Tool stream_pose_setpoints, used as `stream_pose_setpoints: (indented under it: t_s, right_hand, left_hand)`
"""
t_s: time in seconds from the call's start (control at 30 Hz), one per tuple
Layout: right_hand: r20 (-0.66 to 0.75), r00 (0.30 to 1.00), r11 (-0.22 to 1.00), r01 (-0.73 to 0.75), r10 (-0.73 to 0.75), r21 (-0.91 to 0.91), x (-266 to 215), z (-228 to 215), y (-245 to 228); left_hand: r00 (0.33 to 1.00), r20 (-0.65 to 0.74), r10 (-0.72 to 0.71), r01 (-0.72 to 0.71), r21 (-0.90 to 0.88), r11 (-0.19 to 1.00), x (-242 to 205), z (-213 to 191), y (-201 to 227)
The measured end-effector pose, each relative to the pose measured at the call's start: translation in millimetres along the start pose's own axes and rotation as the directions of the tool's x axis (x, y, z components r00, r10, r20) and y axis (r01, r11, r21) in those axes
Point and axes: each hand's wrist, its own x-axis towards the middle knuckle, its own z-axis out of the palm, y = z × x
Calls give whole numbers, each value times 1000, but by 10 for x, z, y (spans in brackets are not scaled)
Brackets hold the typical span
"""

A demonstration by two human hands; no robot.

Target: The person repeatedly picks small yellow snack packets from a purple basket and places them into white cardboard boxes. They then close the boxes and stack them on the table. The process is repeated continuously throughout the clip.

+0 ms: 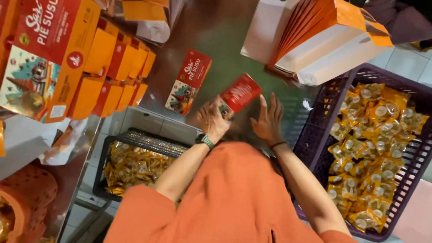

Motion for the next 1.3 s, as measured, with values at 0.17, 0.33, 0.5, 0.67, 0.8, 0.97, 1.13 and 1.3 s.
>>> stream_pose_setpoints:
  t_s: [0.17, 0.33, 0.5, 0.67, 0.8, 0.97, 1.13, 1.3]
  right_hand:
    - [418, 907, 983, -126, 61, 130, 330, 110, -490]
    - [134, 977, 929, -202, 168, 310, 675, 184, -346]
    - [-467, 739, 857, -295, 485, 423, 1640, -241, 309]
    - [-151, 539, 516, -631, 829, 579, 2203, -853, 622]
    - [-282, 525, 566, -524, 803, 637, 1926, -845, 576]
    - [-486, 530, 655, -188, 695, 732, 1294, -725, 348]
    - [-568, 630, 825, -226, 530, 519, 896, -732, 175]
    - [-534, 666, 821, -219, 521, 527, 992, -647, 182]
  left_hand:
    - [972, -87, -220, 233, 181, 956, 29, 65, 3]
    - [981, 134, -138, 134, 44, 990, 122, -94, -352]
    - [997, 74, 18, -24, 76, 997, 171, -117, -589]
    - [998, 58, 38, -40, 23, 999, 168, -107, -648]
    - [992, 126, 30, -40, 74, 996, 201, -90, -669]
    - [997, 16, 72, -73, 58, 996, 205, -91, -665]
    - [997, 6, 82, -82, 31, 996, 217, -107, -683]
    - [998, 54, 42, -46, 78, 996, 221, -107, -635]
